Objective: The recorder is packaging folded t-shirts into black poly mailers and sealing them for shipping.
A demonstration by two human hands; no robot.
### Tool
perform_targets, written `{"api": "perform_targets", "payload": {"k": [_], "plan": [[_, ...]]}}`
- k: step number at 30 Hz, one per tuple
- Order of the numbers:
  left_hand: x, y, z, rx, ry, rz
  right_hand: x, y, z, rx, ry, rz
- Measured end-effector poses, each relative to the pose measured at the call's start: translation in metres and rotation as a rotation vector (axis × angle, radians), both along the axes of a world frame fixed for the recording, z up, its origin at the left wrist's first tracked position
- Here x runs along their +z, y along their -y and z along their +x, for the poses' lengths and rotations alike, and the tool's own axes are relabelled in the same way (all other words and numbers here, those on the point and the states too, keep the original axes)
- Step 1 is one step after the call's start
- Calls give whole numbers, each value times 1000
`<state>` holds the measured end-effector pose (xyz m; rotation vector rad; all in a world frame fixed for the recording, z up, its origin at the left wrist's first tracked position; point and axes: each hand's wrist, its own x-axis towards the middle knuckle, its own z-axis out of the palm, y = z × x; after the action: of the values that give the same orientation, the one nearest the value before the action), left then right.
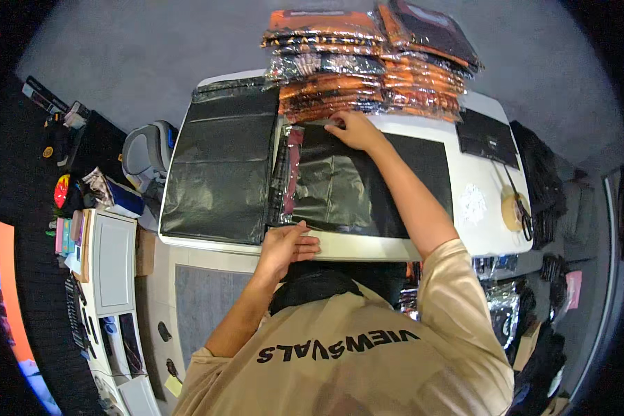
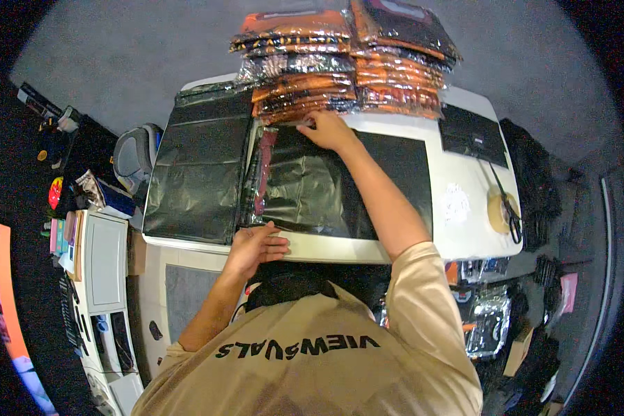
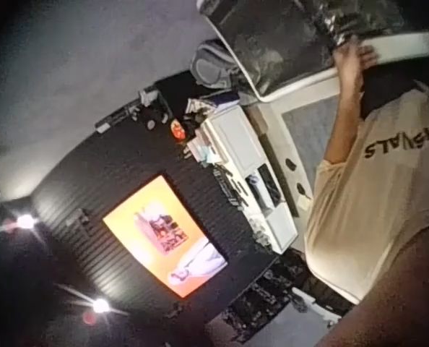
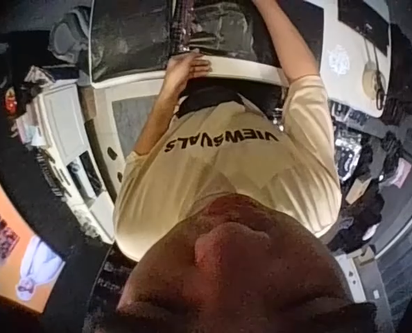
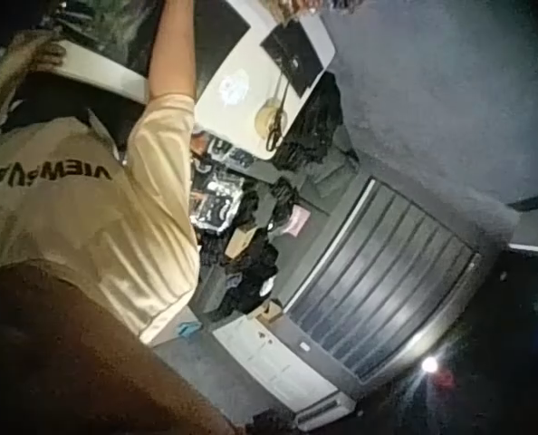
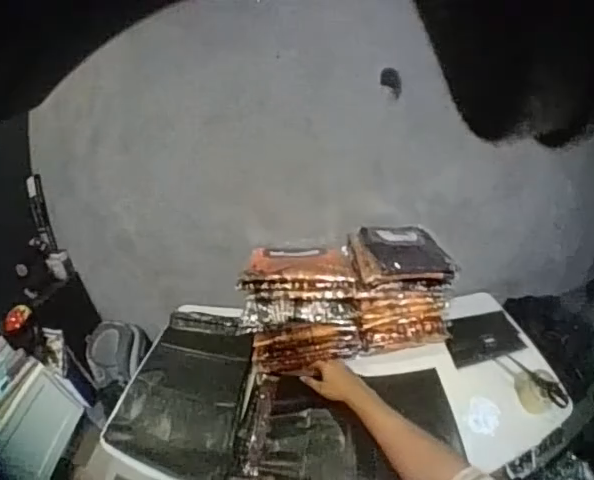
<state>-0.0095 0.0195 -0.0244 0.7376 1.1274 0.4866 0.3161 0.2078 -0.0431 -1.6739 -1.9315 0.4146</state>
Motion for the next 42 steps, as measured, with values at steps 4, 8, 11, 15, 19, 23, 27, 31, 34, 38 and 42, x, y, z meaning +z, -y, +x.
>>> {"api": "perform_targets", "payload": {"k": [4,8,11,15,19,23,27,31,34,38,42], "plan": [[-1,12,22,182,107,-43,-15,-17,-5,-39,12,-66],[-7,13,29,323,120,-41,-9,-30,-18,11,4,-207],[-7,15,34,366,123,-21,-7,-37,-16,53,24,-264],[-13,20,38,345,104,55,-2,-41,-10,139,56,-237],[-16,26,42,385,129,209,11,-32,-8,215,-86,-171],[-4,17,30,468,79,386,54,-14,-16,196,-238,-62],[29,-17,13,442,-322,903,99,12,-5,151,-411,223],[77,-75,7,441,-327,1158,121,38,20,14,-946,347],[86,-128,11,482,-270,1264,132,59,28,-43,-1016,454],[96,-169,50,506,101,1163,113,99,46,-240,-1066,527],[78,-188,80,447,159,1121,76,130,63,-380,-1140,537]]}}
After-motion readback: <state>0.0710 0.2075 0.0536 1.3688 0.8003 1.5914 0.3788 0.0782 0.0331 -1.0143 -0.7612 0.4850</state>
